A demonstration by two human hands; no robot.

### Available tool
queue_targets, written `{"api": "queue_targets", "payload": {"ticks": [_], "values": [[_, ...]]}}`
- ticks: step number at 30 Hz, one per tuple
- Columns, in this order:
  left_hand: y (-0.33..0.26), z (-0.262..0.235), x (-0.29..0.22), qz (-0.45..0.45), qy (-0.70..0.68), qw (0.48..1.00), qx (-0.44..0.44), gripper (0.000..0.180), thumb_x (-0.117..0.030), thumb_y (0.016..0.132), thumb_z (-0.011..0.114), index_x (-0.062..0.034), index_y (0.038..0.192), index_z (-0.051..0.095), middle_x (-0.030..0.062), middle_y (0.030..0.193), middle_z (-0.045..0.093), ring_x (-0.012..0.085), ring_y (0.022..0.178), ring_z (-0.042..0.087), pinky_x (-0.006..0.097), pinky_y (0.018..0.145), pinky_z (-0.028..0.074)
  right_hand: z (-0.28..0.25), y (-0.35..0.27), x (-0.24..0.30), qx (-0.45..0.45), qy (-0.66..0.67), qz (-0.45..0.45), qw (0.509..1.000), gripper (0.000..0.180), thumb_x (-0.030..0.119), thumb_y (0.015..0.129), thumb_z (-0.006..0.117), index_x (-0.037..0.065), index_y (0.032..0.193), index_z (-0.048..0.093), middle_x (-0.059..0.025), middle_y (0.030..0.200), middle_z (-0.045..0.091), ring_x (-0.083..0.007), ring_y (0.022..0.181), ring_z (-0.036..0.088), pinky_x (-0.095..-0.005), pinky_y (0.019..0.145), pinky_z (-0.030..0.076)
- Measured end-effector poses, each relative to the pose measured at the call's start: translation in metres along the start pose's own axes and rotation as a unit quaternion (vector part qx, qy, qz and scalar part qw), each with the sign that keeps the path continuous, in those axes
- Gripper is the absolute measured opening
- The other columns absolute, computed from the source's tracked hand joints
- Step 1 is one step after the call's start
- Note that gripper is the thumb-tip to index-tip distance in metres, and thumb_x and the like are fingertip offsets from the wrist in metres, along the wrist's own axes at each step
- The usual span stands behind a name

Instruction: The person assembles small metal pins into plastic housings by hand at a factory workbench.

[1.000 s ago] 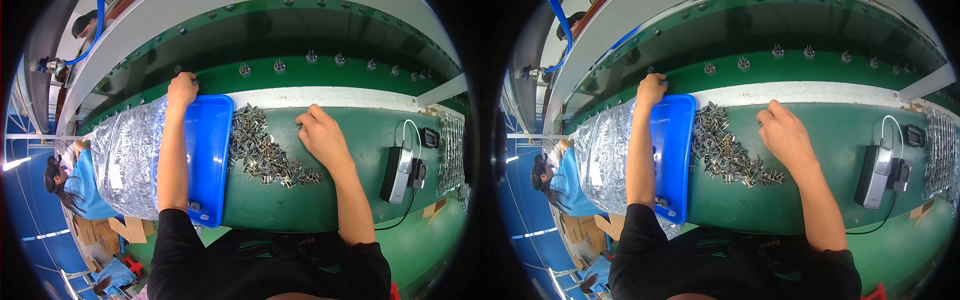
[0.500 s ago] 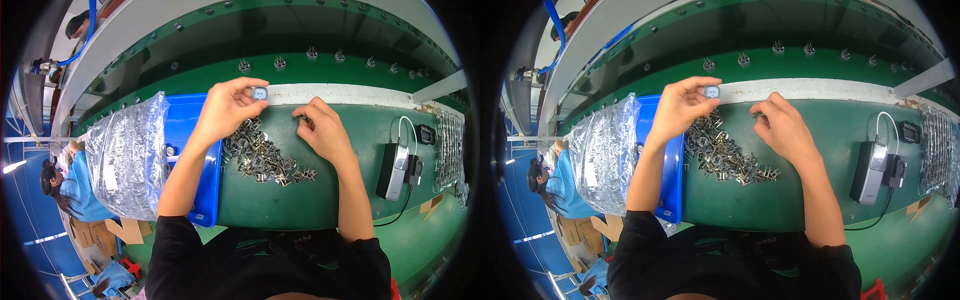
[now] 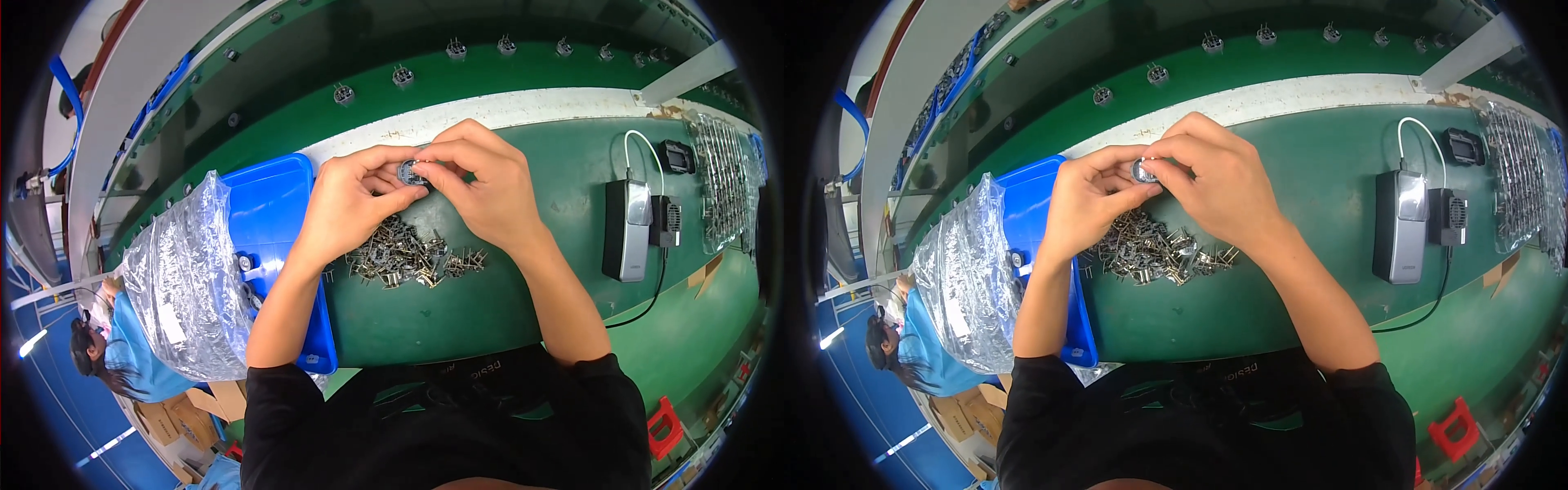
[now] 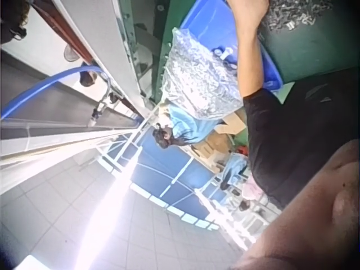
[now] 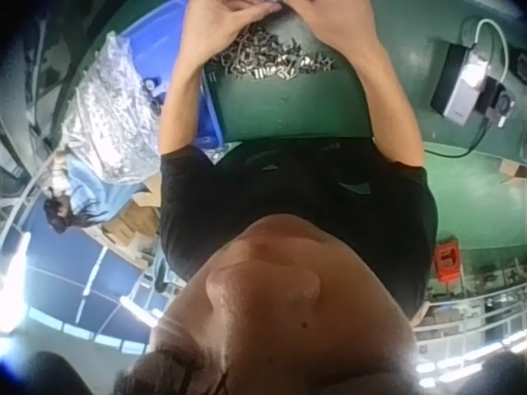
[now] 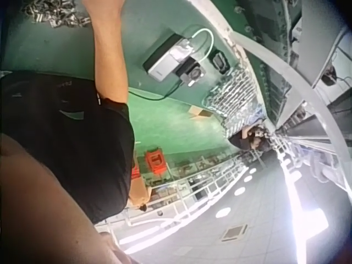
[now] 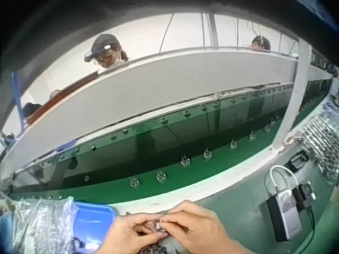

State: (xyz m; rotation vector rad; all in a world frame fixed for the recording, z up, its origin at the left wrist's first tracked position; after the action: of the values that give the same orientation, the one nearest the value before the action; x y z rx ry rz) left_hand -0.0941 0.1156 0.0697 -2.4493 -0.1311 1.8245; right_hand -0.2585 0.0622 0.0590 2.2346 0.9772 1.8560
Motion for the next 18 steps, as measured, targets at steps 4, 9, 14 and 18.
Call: {"api": "queue_targets", "payload": {"ticks": [4, 9, 14, 18], "values": [[-0.001, 0.002, 0.001, -0.018, 0.018, 1.0, 0.008, 0.038, 0.006, 0.079, 0.074, 0.0008, 0.116, 0.068, 0.0087, 0.089, 0.071, 0.0106, 0.078, 0.07, 0.024, 0.072, 0.056, 0.005, -0.002, 0.001, -0.018, -0.021, -0.046, 0.999, 0.003, 0.005, 0.083, 0.07, 0.005, 0.086, 0.071, -0.0029, 0.084, 0.062, -0.018, 0.066, 0.06, -0.0297, 0.057, 0.049], [0.002, -0.003, 0.001, -0.008, -0.107, 0.994, 0.037, 0.032, 0.003, 0.085, 0.072, 0.0068, 0.116, 0.066, 0.0083, 0.093, 0.072, 0.0097, 0.078, 0.067, 0.023, 0.072, 0.054, 0.015, -0.007, -0.007, -0.042, -0.034, -0.05, 0.997, 0.008, 0.005, 0.084, 0.069, 0.005, 0.091, 0.072, -0.0038, 0.083, 0.061, -0.0182, 0.067, 0.06, -0.0309, 0.059, 0.049], [0.02, -0.037, 0.0, -0.028, -0.009, 1.0, -0.011, 0.024, 0.001, 0.087, 0.067, 0.0039, 0.11, 0.071, 0.0096, 0.086, 0.071, 0.0112, 0.076, 0.065, 0.025, 0.071, 0.054, 0.016, -0.006, -0.012, 0.059, 0.049, 0.082, 0.994, 0.019, 0.005, 0.085, 0.065, 0.006, 0.102, 0.071, -0.006, 0.086, 0.061, -0.0233, 0.072, 0.061, -0.0358, 0.065, 0.05], [0.054, -0.087, 0.024, -0.013, 0.163, 0.971, -0.177, 0.025, -0.008, 0.086, 0.068, 0.0007, 0.109, 0.073, 0.0094, 0.084, 0.07, 0.0121, 0.07, 0.063, 0.026, 0.067, 0.051, 0.033, -0.018, -0.023, 0.128, -0.101, -0.029, 0.986, 0.015, 0.004, 0.085, 0.065, 0.005, 0.099, 0.071, -0.0053, 0.091, 0.06, -0.0242, 0.085, 0.06, -0.0368, 0.074, 0.05]]}}
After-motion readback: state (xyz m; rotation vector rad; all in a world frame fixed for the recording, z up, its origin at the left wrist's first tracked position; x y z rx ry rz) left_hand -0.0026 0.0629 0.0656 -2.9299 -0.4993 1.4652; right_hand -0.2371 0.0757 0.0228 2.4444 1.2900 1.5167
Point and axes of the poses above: each hand's wrist, its own y-axis towards the middle knuckle, its own z-axis out of the palm, x = y × z, the point moved 3 cm from there along y, towards the middle knuckle
